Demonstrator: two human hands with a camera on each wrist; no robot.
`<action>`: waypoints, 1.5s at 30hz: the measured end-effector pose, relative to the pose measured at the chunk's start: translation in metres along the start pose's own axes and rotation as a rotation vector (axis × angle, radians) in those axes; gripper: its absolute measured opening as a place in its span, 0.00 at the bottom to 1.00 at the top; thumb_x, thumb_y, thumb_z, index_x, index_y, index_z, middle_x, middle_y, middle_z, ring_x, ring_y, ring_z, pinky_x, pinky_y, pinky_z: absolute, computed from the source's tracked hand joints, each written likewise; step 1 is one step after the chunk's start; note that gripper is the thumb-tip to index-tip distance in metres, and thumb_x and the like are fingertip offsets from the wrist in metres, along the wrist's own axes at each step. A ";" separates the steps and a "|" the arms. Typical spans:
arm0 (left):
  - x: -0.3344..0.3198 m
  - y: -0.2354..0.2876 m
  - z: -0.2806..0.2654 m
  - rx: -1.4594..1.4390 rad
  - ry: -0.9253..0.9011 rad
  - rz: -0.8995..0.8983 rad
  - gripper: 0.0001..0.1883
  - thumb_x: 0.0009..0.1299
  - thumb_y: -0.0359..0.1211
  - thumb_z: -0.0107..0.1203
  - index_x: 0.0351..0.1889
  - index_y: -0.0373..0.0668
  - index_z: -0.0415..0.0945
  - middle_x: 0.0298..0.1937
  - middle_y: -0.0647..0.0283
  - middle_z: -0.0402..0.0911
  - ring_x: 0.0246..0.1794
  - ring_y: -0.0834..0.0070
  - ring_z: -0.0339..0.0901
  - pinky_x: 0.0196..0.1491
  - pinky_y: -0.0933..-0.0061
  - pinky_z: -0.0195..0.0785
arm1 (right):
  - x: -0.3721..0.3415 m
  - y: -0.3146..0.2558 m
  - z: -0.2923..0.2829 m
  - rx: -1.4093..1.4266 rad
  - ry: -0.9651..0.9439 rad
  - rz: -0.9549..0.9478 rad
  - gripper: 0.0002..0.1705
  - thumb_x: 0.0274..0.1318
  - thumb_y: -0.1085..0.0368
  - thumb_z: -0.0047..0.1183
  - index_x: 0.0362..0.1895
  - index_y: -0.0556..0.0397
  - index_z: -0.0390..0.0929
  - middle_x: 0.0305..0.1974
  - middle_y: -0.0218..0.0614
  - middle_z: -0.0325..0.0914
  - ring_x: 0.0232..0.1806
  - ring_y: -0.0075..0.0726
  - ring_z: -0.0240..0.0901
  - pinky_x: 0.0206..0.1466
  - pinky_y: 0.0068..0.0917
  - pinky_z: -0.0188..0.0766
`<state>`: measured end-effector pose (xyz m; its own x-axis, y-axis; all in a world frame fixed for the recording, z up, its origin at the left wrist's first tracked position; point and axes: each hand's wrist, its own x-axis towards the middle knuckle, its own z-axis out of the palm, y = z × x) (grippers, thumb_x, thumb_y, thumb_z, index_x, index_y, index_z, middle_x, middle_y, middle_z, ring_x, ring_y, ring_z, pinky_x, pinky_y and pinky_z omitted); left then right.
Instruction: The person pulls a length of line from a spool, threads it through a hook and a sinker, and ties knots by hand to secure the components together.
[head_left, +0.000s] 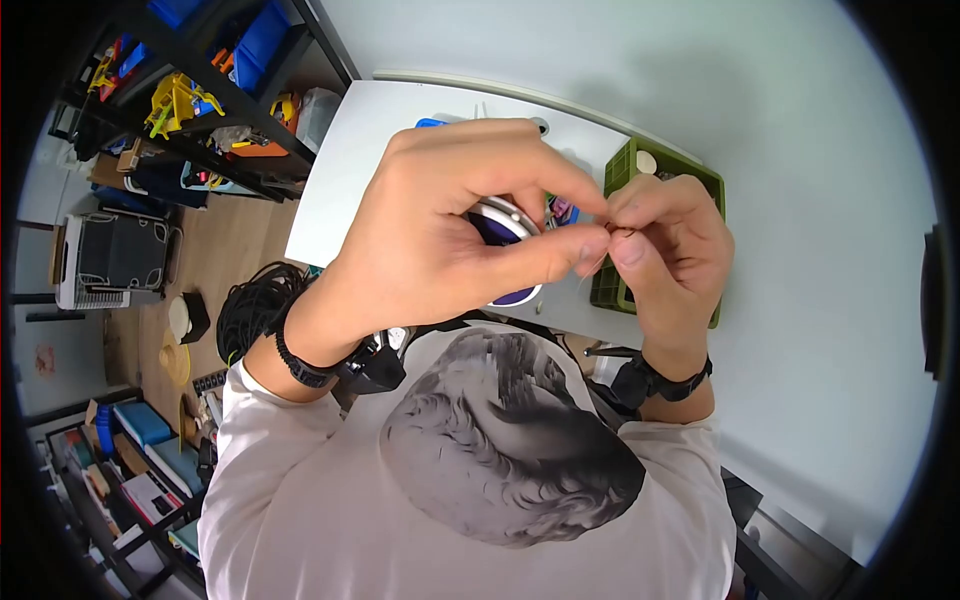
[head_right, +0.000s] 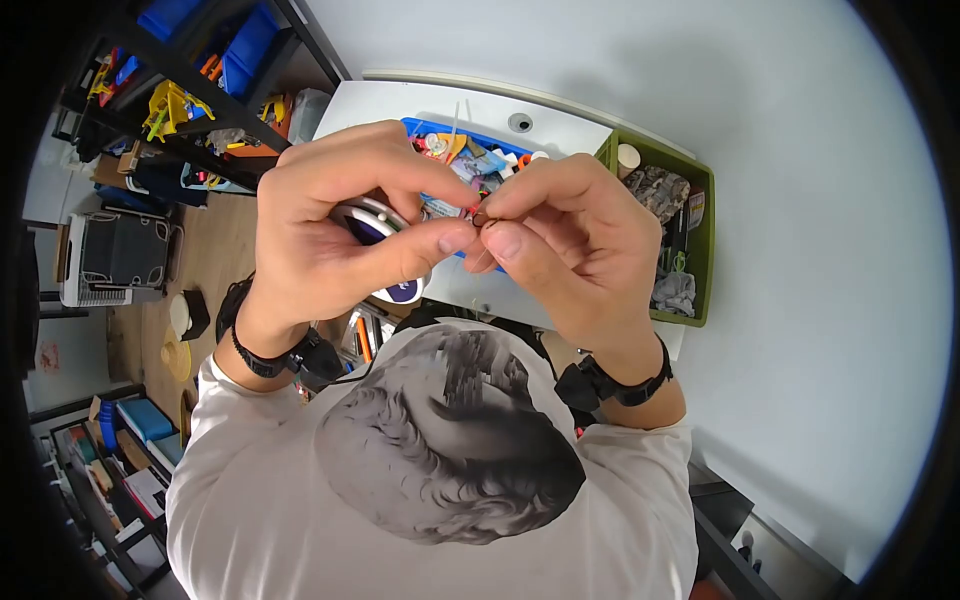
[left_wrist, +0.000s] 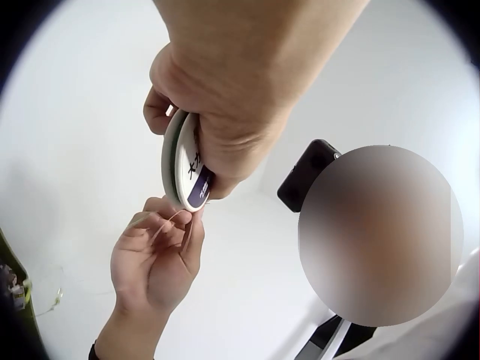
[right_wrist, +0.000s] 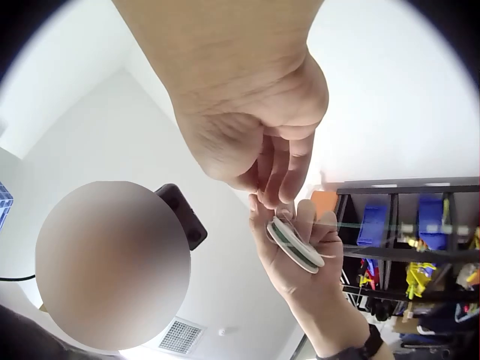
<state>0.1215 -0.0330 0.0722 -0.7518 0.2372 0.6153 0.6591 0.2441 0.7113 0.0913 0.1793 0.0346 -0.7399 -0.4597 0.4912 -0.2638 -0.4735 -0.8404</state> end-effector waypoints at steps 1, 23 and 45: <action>0.000 -0.002 0.002 -0.004 0.000 -0.006 0.08 0.61 0.29 0.75 0.35 0.37 0.88 0.27 0.64 0.84 0.25 0.82 0.78 0.29 0.81 0.65 | -0.002 0.000 -0.002 0.001 0.003 0.006 0.08 0.67 0.77 0.56 0.49 0.64 0.75 0.39 0.43 0.83 0.38 0.32 0.85 0.42 0.26 0.83; -0.039 -0.094 0.065 -0.097 -0.002 -0.343 0.02 0.69 0.23 0.67 0.36 0.36 0.85 0.31 0.68 0.80 0.31 0.85 0.76 0.35 0.81 0.66 | -0.067 0.084 -0.062 -0.113 0.362 0.195 0.06 0.71 0.72 0.56 0.48 0.61 0.76 0.38 0.40 0.84 0.36 0.29 0.82 0.41 0.27 0.80; -0.157 -0.251 0.015 -0.132 0.024 -0.659 0.06 0.71 0.27 0.67 0.42 0.35 0.85 0.35 0.68 0.84 0.34 0.86 0.79 0.42 0.81 0.72 | -0.236 0.223 -0.091 -0.169 1.531 0.412 0.12 0.75 0.62 0.54 0.53 0.53 0.70 0.42 0.39 0.83 0.41 0.37 0.83 0.44 0.35 0.82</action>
<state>0.0745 -0.1174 -0.2076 -0.9974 0.0564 0.0442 0.0552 0.2131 0.9755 0.1504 0.2503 -0.2899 -0.6433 0.6747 -0.3619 0.1174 -0.3802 -0.9174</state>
